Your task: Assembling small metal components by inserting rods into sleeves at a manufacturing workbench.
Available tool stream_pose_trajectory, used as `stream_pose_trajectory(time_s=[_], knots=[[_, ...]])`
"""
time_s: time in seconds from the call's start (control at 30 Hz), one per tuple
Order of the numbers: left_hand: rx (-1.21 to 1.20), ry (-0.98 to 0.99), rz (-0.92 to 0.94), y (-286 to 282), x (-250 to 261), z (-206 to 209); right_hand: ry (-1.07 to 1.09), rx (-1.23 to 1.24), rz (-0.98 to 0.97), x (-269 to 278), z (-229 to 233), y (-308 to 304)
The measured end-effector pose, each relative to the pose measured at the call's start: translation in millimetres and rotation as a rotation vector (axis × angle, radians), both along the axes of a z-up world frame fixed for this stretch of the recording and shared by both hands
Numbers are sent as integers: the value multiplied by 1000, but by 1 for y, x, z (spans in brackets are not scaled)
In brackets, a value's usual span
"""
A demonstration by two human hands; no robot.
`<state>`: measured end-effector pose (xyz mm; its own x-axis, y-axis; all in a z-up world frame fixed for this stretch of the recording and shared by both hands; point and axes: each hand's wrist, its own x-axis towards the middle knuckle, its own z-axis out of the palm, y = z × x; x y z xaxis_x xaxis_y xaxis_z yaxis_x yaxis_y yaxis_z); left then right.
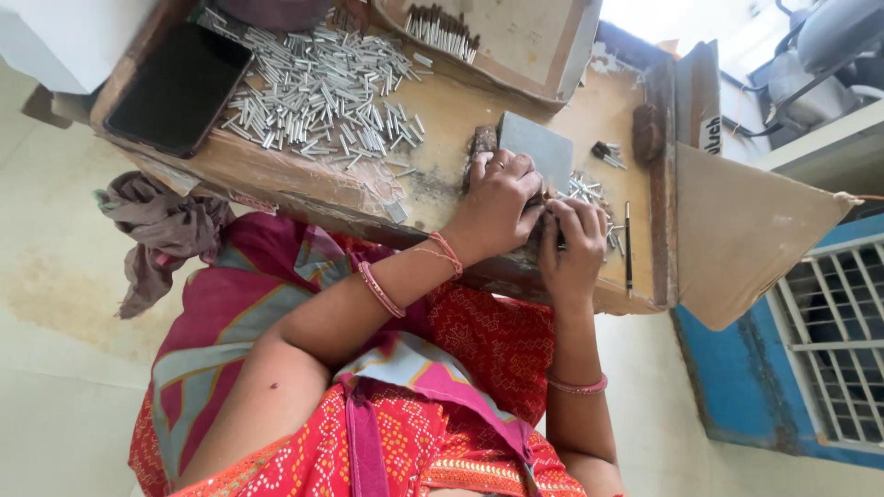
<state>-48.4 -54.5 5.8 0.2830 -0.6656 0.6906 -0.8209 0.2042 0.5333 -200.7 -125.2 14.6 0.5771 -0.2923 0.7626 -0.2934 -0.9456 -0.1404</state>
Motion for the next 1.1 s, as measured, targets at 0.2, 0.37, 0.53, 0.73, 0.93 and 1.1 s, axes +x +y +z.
stream_pose_trajectory(time_s=[0.2, 0.37, 0.53, 0.73, 0.93, 1.1], knots=[[52, 0, 16, -2, -2, 2, -10, -19, -22, -2, -3, -5], [61, -2, 10, -3, 1, -1, -55, 274, -2, 2, 11, 1], [11, -2, 10, -5, 0, -2, 18, 32, 77, 3, 8, -4], [0, 17, 8, -5, 1, -4, -21, -9, 48, 4, 7, 2], [21, 14, 18, -3, 1, 0, 29, -88, -12, 4, 6, 2], [22, 10, 16, -3, 1, 0, -38, -55, 44, 10, 12, 3]])
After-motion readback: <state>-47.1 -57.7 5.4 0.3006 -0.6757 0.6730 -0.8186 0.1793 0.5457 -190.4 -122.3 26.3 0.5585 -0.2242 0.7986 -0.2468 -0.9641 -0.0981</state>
